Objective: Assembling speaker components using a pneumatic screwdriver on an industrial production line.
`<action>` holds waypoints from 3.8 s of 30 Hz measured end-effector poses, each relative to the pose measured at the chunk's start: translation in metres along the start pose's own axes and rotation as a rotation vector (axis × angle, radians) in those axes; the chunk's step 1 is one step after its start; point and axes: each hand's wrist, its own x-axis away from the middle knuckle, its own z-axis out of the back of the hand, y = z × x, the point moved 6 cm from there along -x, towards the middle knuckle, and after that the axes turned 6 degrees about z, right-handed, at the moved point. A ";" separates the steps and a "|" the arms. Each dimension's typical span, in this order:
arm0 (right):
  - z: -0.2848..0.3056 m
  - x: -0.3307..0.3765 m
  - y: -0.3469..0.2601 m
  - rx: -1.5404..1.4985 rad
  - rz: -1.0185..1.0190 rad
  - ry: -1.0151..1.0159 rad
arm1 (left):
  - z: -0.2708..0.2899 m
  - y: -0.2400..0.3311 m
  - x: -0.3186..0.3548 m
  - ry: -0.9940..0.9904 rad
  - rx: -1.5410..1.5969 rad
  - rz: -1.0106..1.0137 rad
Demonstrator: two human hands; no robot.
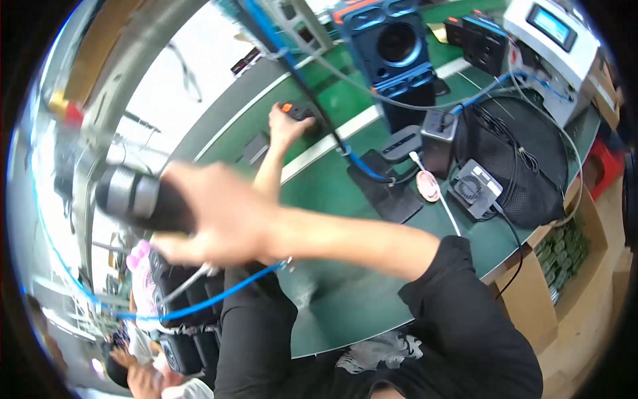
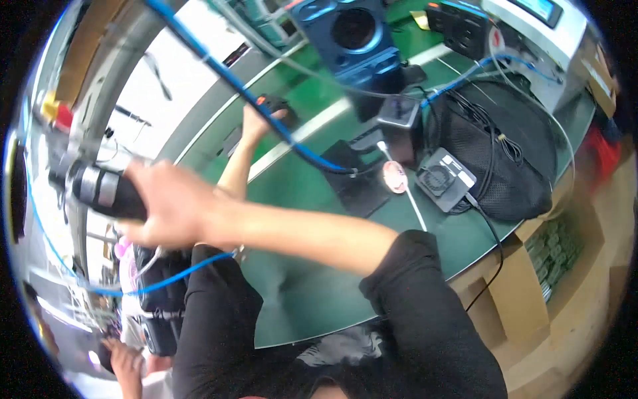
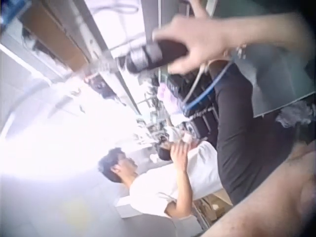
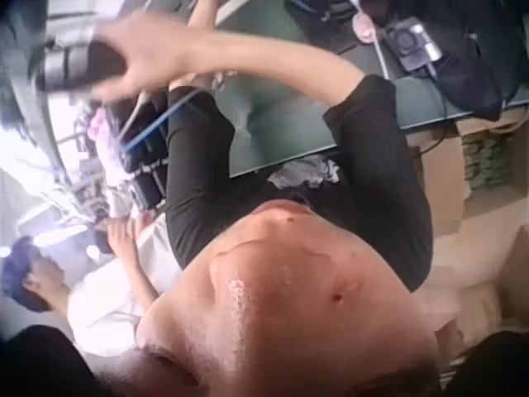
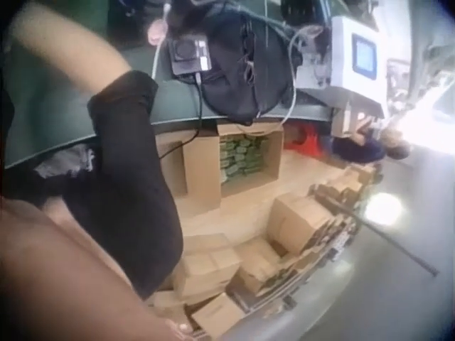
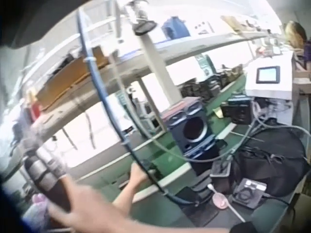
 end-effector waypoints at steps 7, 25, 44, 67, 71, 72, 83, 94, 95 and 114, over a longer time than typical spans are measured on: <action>0.004 0.005 0.006 -0.069 0.006 -0.016 | 0.008 0.041 0.022 -0.329 -0.188 0.017; -0.004 0.005 -0.006 -0.040 -0.056 -0.113 | 0.013 -0.012 0.083 -0.006 -1.724 -0.930; 0.037 0.004 -0.005 -0.203 -0.185 -0.221 | 0.110 0.046 0.443 0.094 0.348 -0.095; -0.032 -0.012 -0.018 -0.562 -0.118 -0.289 | 0.092 0.045 0.431 -0.119 -0.061 -0.114; -0.029 -0.017 -0.019 -0.581 -0.115 -0.214 | 0.090 0.043 0.431 -0.103 -0.082 -0.110; -0.024 -0.023 -0.017 -0.624 -0.205 -0.246 | 0.090 0.043 0.432 -0.084 -0.088 -0.121; -0.043 0.004 0.014 -0.592 -0.347 -0.503 | 0.091 0.043 0.434 -0.073 -0.107 -0.118; -0.034 -0.002 -0.022 -0.560 -0.270 -0.504 | 0.088 0.046 0.429 -0.150 -0.120 -0.071; -0.038 -0.002 -0.031 -0.584 -0.273 -0.526 | 0.088 0.046 0.429 -0.137 -0.191 -0.088; -0.042 0.039 -0.048 -0.664 -0.240 -0.663 | 0.090 0.044 0.431 -0.071 -0.153 -0.114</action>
